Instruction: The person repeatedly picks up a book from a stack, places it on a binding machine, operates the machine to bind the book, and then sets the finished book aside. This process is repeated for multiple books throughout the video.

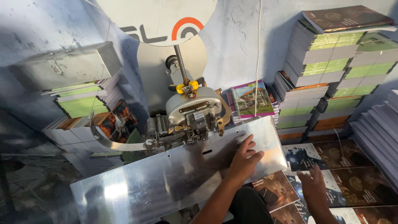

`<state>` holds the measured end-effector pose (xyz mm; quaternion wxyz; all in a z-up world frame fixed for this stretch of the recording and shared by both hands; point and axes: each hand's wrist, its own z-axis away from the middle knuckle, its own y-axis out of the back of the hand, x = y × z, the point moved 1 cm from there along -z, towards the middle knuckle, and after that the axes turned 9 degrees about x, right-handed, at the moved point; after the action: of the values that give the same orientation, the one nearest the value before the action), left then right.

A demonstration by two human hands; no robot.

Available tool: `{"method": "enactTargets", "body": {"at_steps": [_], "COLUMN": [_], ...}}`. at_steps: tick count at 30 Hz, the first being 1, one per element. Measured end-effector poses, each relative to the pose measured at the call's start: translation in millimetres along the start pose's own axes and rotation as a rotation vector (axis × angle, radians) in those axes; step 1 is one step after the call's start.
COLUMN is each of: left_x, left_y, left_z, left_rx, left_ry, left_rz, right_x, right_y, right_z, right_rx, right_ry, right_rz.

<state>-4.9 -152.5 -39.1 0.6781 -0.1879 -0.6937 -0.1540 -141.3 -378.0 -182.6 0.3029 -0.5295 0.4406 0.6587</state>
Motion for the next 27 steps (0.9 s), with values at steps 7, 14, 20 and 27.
{"method": "enactTargets", "body": {"at_steps": [7, 14, 20, 27], "left_x": [23, 22, 34, 36], "left_y": [7, 33, 64, 95], "left_z": [14, 34, 50, 65], "left_rx": [0.067, 0.257, 0.368, 0.497], "left_ry": [0.051, -0.237, -0.342, -0.381], "left_rz": [-0.071, -0.403, -0.393, -0.398], "right_x": [-114, -139, -151, -165], "right_y": [-18, -55, -77, -95], "right_z": [40, 60, 77, 94], "right_rx": [-0.110, -0.175, -0.206, -0.304], "right_ry": [0.262, 0.875, 0.974, 1.014], "right_rz": [0.207, 0.268, 0.202, 0.233]}}
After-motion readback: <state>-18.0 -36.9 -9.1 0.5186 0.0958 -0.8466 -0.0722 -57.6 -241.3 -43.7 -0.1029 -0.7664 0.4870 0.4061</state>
